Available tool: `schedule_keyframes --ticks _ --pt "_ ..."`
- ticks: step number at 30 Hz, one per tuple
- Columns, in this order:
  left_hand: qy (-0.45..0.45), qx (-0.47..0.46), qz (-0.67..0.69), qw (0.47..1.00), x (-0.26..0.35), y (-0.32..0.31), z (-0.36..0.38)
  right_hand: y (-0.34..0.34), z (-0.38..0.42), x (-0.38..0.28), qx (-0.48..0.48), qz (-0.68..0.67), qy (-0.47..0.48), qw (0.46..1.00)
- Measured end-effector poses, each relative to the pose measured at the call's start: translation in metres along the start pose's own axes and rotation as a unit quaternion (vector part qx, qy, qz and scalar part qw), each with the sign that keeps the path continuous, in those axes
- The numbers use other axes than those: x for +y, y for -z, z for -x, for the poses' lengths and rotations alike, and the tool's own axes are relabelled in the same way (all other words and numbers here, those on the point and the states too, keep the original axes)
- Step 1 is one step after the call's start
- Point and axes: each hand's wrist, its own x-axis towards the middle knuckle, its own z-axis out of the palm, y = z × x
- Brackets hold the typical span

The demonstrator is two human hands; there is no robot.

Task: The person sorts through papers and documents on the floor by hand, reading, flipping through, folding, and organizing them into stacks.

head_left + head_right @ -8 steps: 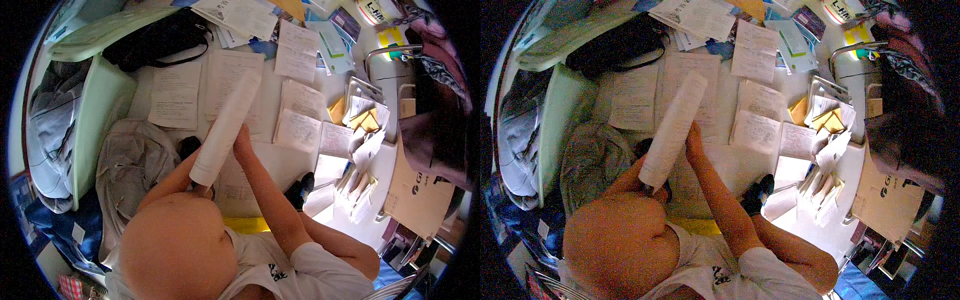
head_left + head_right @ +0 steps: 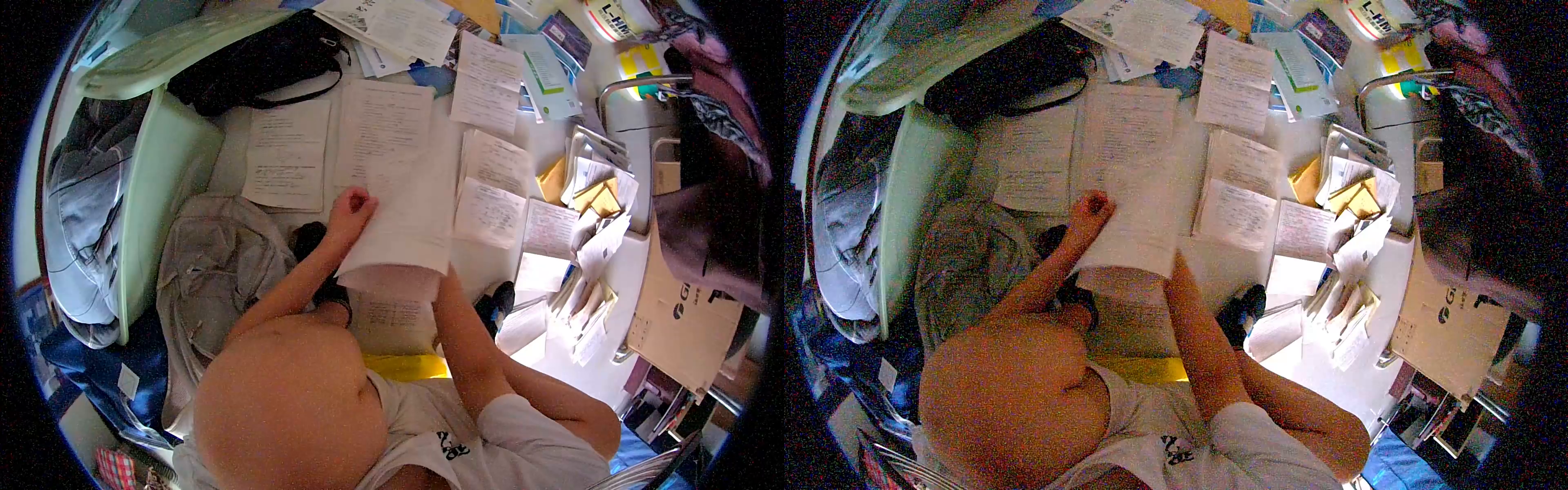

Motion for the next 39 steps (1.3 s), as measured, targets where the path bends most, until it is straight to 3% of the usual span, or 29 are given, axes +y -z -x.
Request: schedule_keyframes --ticks 3,7,8,9,10,12,13,15,16,19,21,25,27,30,33,37,39 --pt "-0.065 0.031 -0.069 0.995 -0.022 0.013 -0.011 0.006 0.007 -0.034 0.061 -0.037 0.026 0.997" --pt "-0.143 0.091 -0.112 0.979 -0.018 0.020 -0.006 0.024 0.013 -0.053 0.168 0.202 0.048 0.964" --pt "-0.100 0.083 -0.015 0.991 -0.015 0.016 -0.005 0.036 0.012 -0.051 0.192 0.294 0.046 0.935" --pt "-0.055 0.074 0.083 0.992 -0.013 0.012 -0.005 0.047 0.010 -0.049 0.227 0.468 0.045 0.853" --pt "-0.056 0.071 0.083 0.992 -0.013 0.008 -0.005 0.058 0.007 -0.045 0.229 0.467 0.047 0.853" --pt "0.105 0.026 0.203 0.973 -0.015 0.001 -0.007 0.080 -0.003 -0.032 0.219 0.449 0.131 0.856" --pt "0.105 0.025 0.202 0.973 -0.014 0.001 -0.007 0.094 -0.010 -0.027 0.220 0.449 0.131 0.856" --pt "0.144 -0.098 0.143 0.974 -0.011 0.001 -0.006 0.124 -0.025 -0.015 0.277 0.424 0.108 0.855" --pt "0.144 -0.098 0.142 0.974 -0.010 0.001 -0.004 0.141 -0.034 -0.004 0.278 0.423 0.108 0.856" --pt "0.103 -0.111 0.065 0.986 -0.011 0.000 0.003 0.151 -0.036 0.007 0.274 0.448 0.226 0.820" --pt "0.074 -0.080 0.044 0.993 -0.008 0.001 0.010 0.073 0.009 -0.025 0.153 0.429 0.184 0.871" --pt "0.001 -0.103 -0.094 0.990 0.037 0.021 0.031 0.030 0.042 -0.054 0.069 0.450 0.277 0.846" --pt "-0.282 -0.159 -0.088 0.942 0.026 0.026 0.030 0.029 0.046 -0.062 0.014 0.468 0.240 0.850" --pt "-0.239 -0.187 -0.007 0.953 0.017 0.021 0.030 0.003 0.055 -0.061 -0.068 0.450 0.245 0.856" --pt "-0.169 -0.198 0.100 0.960 -0.004 0.013 0.025 0.020 0.049 -0.047 -0.055 0.491 0.249 0.833" --pt "-0.157 -0.209 0.074 0.962 0.003 0.015 0.028 0.034 0.041 -0.049 -0.059 0.428 0.260 0.864" --pt "-0.194 -0.174 0.104 0.960 0.019 0.015 0.031 0.023 0.046 -0.046 -0.038 0.426 0.276 0.861"
